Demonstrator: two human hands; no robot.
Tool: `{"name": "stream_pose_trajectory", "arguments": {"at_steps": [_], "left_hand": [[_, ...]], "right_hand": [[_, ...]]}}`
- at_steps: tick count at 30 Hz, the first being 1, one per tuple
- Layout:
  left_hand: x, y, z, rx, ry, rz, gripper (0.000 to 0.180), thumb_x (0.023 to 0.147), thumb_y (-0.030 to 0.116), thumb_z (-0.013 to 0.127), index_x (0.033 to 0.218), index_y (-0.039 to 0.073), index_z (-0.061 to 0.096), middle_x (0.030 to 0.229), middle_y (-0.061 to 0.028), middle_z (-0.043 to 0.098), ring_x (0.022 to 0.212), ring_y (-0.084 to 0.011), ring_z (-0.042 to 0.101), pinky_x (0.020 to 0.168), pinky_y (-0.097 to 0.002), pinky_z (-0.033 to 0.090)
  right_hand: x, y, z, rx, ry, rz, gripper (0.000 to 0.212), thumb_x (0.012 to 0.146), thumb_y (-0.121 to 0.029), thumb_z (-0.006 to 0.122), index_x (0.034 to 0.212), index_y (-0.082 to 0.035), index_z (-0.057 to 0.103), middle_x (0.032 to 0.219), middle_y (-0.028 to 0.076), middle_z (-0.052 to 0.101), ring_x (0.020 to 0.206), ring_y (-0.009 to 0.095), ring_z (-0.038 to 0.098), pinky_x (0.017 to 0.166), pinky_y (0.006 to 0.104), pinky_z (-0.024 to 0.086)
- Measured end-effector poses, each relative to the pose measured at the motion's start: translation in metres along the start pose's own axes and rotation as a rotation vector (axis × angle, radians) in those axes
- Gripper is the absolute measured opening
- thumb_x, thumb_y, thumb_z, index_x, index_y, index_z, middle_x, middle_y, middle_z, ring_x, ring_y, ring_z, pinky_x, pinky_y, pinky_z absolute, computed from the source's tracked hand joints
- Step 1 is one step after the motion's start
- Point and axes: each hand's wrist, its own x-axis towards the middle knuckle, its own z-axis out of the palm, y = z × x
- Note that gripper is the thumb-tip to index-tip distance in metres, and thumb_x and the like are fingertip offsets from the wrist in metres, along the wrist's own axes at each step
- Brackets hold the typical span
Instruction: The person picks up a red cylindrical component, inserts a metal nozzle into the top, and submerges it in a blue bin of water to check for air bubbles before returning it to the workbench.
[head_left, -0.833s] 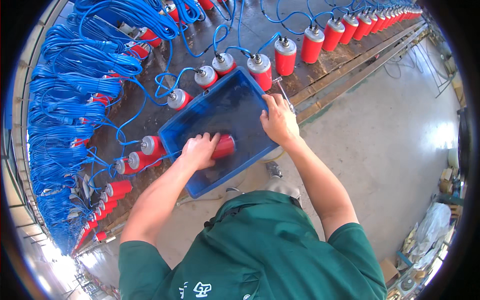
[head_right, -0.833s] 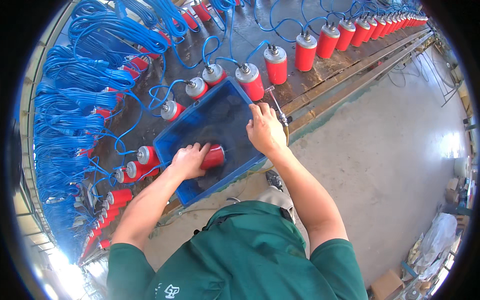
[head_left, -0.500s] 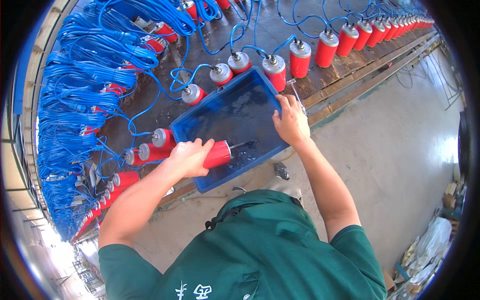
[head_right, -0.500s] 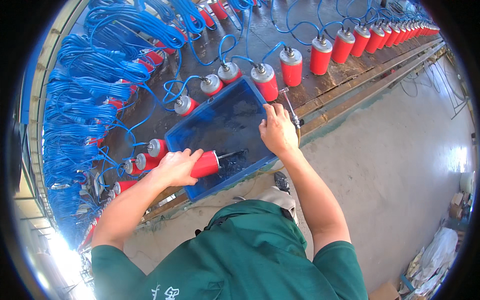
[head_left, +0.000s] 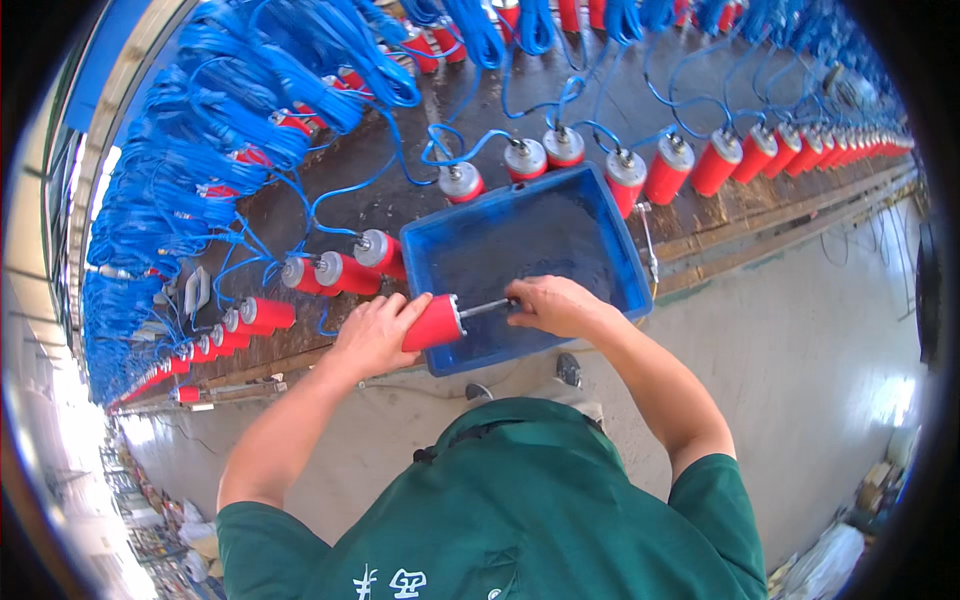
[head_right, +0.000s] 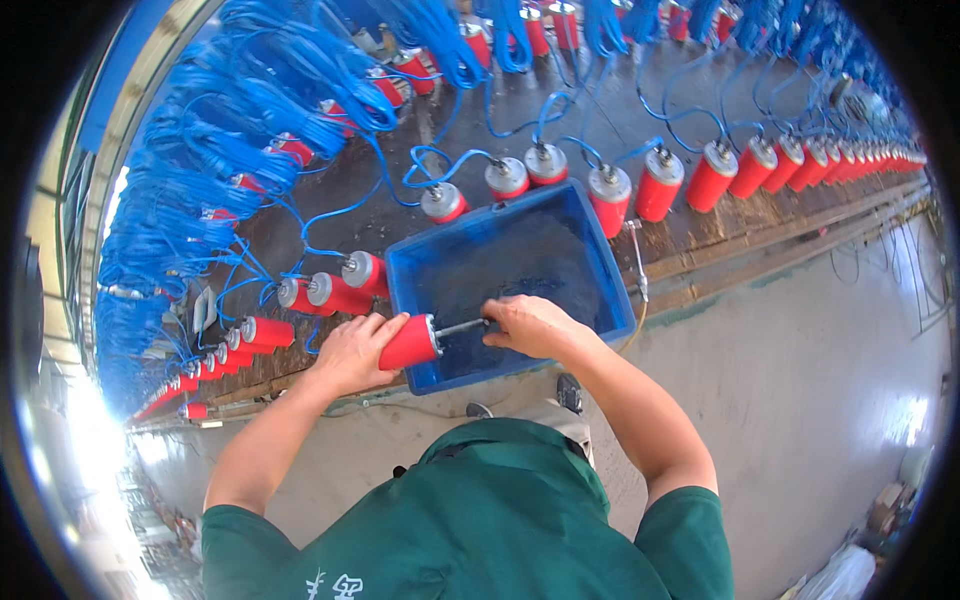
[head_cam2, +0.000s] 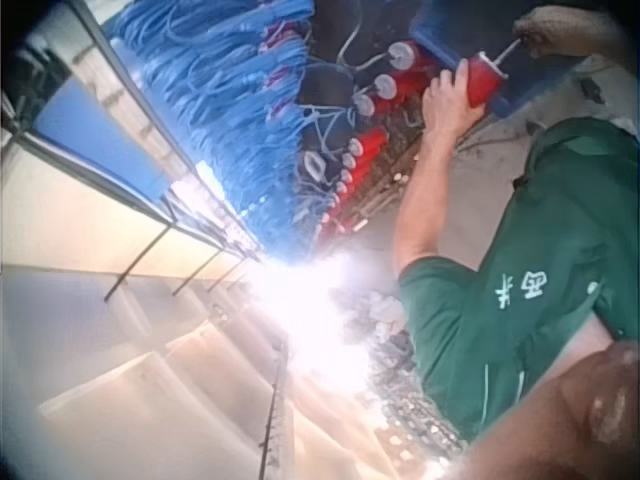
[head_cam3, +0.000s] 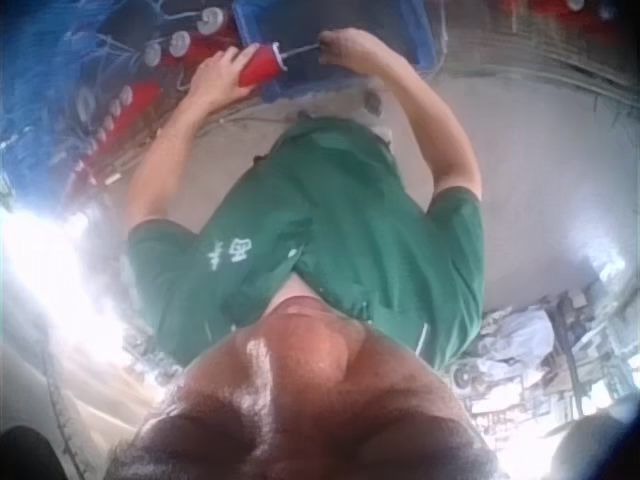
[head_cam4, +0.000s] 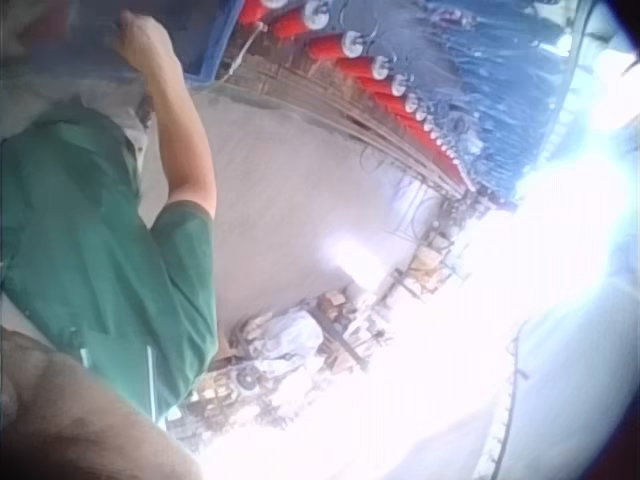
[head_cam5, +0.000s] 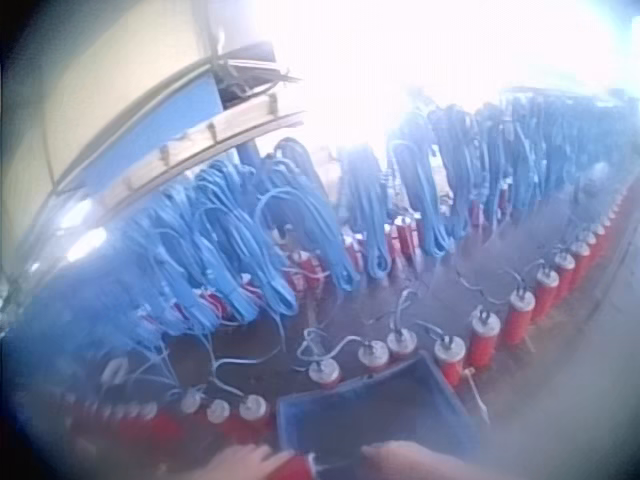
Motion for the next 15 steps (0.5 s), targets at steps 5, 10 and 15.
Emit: {"name": "stream_pose_trajectory", "arguments": {"at_steps": [5,10,15], "left_hand": [[-0.022,-0.008,0.021,-0.100,0.117,-0.016,0.098,0.073,0.037,0.093,0.160,0.020,0.050,0.118,-0.0120,0.065,0.109,-0.0353,0.068,0.092,-0.0487,0.058],[-0.021,-0.007,0.038,-0.267,0.142,-0.051,0.104,0.072,0.041,0.093,0.163,0.023,0.046,0.119,-0.0120,0.066,0.108,-0.0363,0.069,0.091,-0.0485,0.060],[-0.024,-0.006,0.051,-0.286,0.212,-0.080,0.108,0.070,0.040,0.093,0.165,0.027,0.044,0.119,-0.0091,0.066,0.105,-0.0353,0.070,0.089,-0.0470,0.061]], "right_hand": [[0.025,-0.005,0.004,-0.208,-0.168,-0.172,0.031,0.099,-0.037,0.072,0.099,-0.008,0.063,0.090,0.012,0.073,0.090,0.040,0.073,0.077,0.0529,0.057],[0.026,-0.005,0.008,-0.418,0.134,-0.342,0.027,0.096,-0.030,0.078,0.103,-0.007,0.065,0.086,0.012,0.072,0.085,0.037,0.074,0.074,0.0509,0.057],[0.028,-0.026,-0.017,0.128,-0.165,0.107,0.028,0.098,-0.030,0.080,0.104,-0.005,0.067,0.072,0.007,0.062,0.061,0.019,0.059,0.057,0.0364,0.046]]}}
